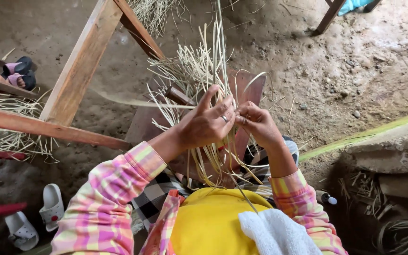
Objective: Weaving a straw hat by hand using dried plant fibers around a wooden mold in a workshop environment.
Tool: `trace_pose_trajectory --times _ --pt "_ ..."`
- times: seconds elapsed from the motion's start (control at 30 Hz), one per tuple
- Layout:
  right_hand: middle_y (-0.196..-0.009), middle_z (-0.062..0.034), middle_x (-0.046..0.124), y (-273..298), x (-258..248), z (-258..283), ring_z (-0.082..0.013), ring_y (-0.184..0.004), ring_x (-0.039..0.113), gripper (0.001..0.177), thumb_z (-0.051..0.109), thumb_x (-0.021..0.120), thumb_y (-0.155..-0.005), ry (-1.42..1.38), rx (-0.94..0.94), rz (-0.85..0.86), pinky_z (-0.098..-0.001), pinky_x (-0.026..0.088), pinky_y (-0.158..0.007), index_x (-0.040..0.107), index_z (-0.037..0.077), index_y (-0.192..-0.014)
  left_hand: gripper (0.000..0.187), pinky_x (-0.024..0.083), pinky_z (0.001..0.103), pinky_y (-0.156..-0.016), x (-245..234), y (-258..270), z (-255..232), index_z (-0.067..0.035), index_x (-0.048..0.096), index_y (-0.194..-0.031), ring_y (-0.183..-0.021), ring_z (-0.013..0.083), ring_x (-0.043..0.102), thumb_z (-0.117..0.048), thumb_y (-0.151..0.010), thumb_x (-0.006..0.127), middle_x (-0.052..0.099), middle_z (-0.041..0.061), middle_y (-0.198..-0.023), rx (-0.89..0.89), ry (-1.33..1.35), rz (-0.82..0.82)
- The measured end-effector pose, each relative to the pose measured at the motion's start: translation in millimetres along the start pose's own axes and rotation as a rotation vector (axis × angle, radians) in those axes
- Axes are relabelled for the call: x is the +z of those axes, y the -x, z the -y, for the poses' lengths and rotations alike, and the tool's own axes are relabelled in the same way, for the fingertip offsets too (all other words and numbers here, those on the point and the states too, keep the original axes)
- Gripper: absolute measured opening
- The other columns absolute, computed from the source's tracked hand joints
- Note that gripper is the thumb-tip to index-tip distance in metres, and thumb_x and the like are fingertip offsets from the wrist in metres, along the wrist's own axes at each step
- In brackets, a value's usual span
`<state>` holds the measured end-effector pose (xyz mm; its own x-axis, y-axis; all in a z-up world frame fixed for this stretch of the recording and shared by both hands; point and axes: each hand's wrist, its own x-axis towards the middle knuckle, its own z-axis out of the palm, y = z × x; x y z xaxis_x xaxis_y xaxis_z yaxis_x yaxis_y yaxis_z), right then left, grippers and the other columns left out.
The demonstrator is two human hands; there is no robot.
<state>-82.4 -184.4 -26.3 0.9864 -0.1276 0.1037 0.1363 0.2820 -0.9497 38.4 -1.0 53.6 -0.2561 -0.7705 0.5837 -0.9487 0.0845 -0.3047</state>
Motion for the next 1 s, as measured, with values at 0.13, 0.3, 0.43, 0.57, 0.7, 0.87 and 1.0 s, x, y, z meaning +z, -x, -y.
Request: trace_pose_trajectory --times 0.13,0.3,0.43,0.57,0.7,0.87,1.0 --pt "-0.098 -0.0036 0.056 0 -5 -13 -0.0088 -0.081 0.058 0.009 0.01 0.074 -0.093 0.052 0.04 -0.068 -0.0183 0.054 -0.07 0.07 0.004 -0.098 0.019 0.024 0.06 -0.116 -11 -4 23 -0.01 0.076 -0.084 -0.119 0.0235 0.055 -0.007 -0.082 0.095 0.072 0.001 -0.095 -0.092 -0.057 -0.126" --pt "-0.098 -0.0037 0.058 0 -3 -14 -0.0105 -0.084 0.062 0.003 0.003 0.072 -0.093 0.209 0.049 -0.092 -0.0194 0.06 -0.077 0.072 0.004 -0.096 0.018 0.032 0.055 -0.108 -67 6 78 -0.003 0.069 -0.082 -0.136 0.0344 0.016 -0.003 -0.094 0.082 0.064 0.009 -0.112 -0.488 -0.481 -0.373" --pt "-0.1 -0.0034 0.056 2 -2 -20 -0.0119 -0.091 0.06 0.009 0.0 0.075 -0.09 0.339 -0.025 -0.098 -0.0217 0.06 -0.08 0.07 0.006 -0.094 0.021 0.001 0.068 -0.119 -104 45 92 -0.012 0.082 -0.097 -0.134 0.0306 0.06 -0.007 -0.116 0.09 0.083 0.002 -0.131 -0.68 -0.684 -0.054" --pt "-0.102 -0.0019 0.055 0 -1 -23 -0.01 -0.091 0.059 0.018 -0.006 0.074 -0.089 0.296 -0.081 -0.104 -0.0189 0.062 -0.08 0.074 0.009 -0.099 0.022 0.02 0.059 -0.105 -107 -2 38 0.002 0.076 -0.112 -0.118 0.0351 0.057 0.015 -0.095 0.077 0.067 0.016 -0.122 -0.622 -0.327 -0.007" --pt "-0.089 -0.0094 0.056 -1 -2 -34 -0.016 -0.087 0.056 0.014 0.001 0.082 -0.086 0.486 -0.28 -0.116 -0.0314 0.049 -0.079 0.077 0.001 -0.098 0.012 0.045 0.052 -0.081 -19 4 -19 -0.004 0.071 -0.09 -0.078 0.0324 0.061 -0.005 -0.08 0.065 0.061 0.014 -0.082 -0.421 -0.093 -0.036" --pt "-0.099 -0.014 0.06 4 3 -20 -0.0162 -0.092 0.061 0.018 -0.007 0.076 -0.088 0.343 -0.204 -0.16 -0.0348 0.054 -0.084 0.074 -0.003 -0.106 0.006 0.038 0.049 -0.071 13 -4 -44 -0.005 0.065 -0.077 -0.073 0.0313 0.051 -0.005 -0.078 0.07 0.054 0.012 -0.072 -0.444 -0.12 0.029" --pt "-0.104 -0.0154 0.058 7 2 -17 -0.016 -0.095 0.06 0.021 -0.014 0.07 -0.087 0.357 -0.169 -0.184 -0.0354 0.055 -0.088 0.069 -0.008 -0.108 0.011 0.036 0.05 -0.069 18 -27 -54 -0.005 0.06 -0.069 -0.074 0.0343 0.049 0.001 -0.073 0.069 0.05 0.014 -0.069 -0.473 -0.146 0.041"
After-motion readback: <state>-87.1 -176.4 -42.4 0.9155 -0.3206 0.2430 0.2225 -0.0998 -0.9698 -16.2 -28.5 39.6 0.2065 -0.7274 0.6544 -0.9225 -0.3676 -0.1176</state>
